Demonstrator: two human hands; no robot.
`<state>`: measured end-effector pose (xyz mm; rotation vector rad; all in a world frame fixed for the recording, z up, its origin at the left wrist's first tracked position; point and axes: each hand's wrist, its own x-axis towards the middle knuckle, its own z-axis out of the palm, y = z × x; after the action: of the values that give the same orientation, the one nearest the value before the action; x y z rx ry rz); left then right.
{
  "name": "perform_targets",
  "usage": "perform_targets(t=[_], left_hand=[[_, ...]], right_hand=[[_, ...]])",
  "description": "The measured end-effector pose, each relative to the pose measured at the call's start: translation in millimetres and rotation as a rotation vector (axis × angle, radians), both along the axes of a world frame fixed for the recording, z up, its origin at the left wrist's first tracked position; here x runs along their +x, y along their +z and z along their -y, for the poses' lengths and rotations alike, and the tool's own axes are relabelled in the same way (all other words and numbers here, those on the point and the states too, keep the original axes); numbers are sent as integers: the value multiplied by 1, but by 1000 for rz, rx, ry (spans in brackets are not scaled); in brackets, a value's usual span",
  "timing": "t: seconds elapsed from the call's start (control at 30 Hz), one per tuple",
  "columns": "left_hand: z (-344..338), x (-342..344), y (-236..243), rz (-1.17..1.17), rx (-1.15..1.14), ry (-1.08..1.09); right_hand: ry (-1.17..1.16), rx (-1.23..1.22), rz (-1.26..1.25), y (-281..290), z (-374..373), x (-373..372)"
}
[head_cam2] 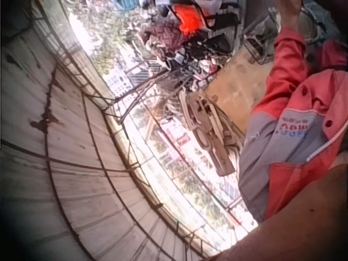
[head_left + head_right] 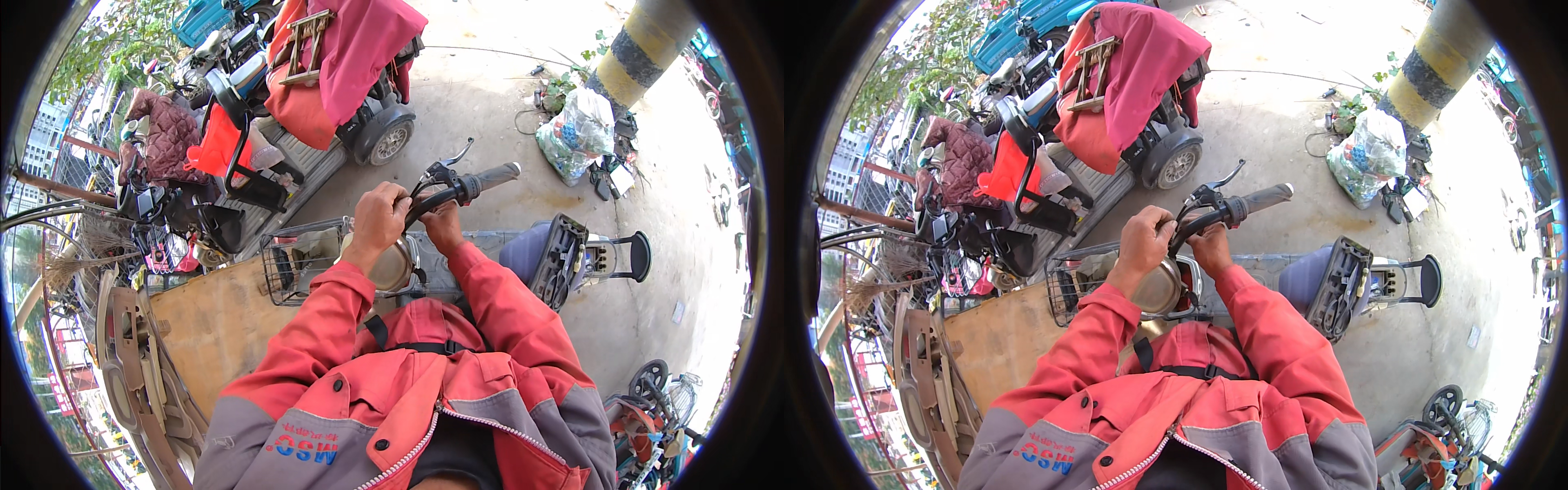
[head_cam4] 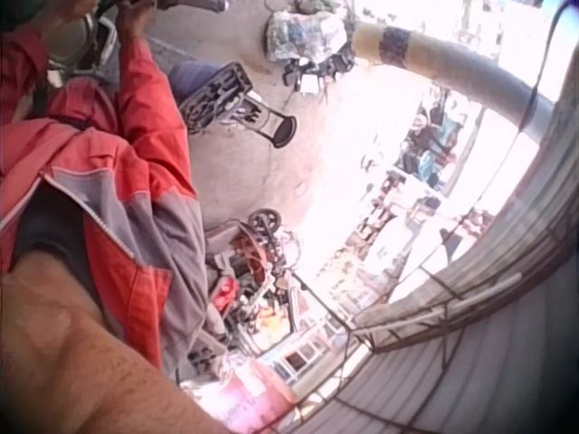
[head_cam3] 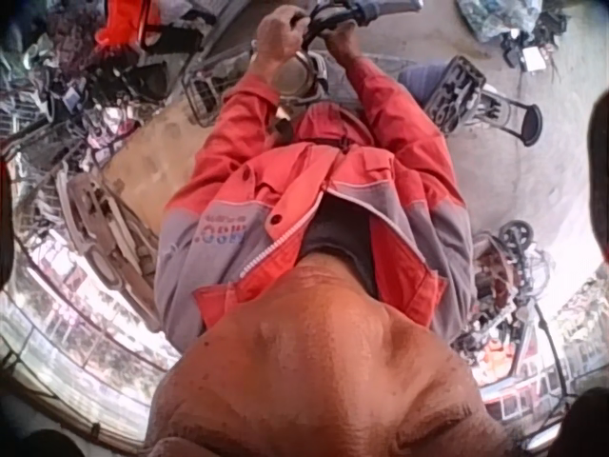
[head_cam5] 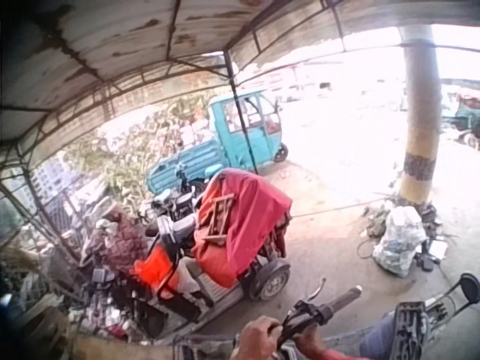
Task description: The person works on the handlebar area of a scooter, using pliers to strip and adjust wires. They repeatedly cut and manipulate the wiring near the handlebar stem throughout the clip.
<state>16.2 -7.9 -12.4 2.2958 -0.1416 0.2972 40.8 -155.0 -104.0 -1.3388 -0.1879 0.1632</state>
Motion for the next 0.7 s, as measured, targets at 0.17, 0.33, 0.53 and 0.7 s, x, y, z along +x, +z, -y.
perform_targets(t=[0.17, 0.33, 0.53, 0.7], left_hand=[[-3, 1, 2, 75, -38, -18], [-4, -5, 13, 61, -19, -116], [-1, -6, 16, 116, 115, -214], [11, -8, 22, 89, 71, -123]], right_hand=[[-46, 67, -169, 4, 0, -7], [-13, 139, -179, 1, 4, -10], [-11, 133, -145, 6, 7, -15], [-113, -171, 13, 23, 13, -28]])
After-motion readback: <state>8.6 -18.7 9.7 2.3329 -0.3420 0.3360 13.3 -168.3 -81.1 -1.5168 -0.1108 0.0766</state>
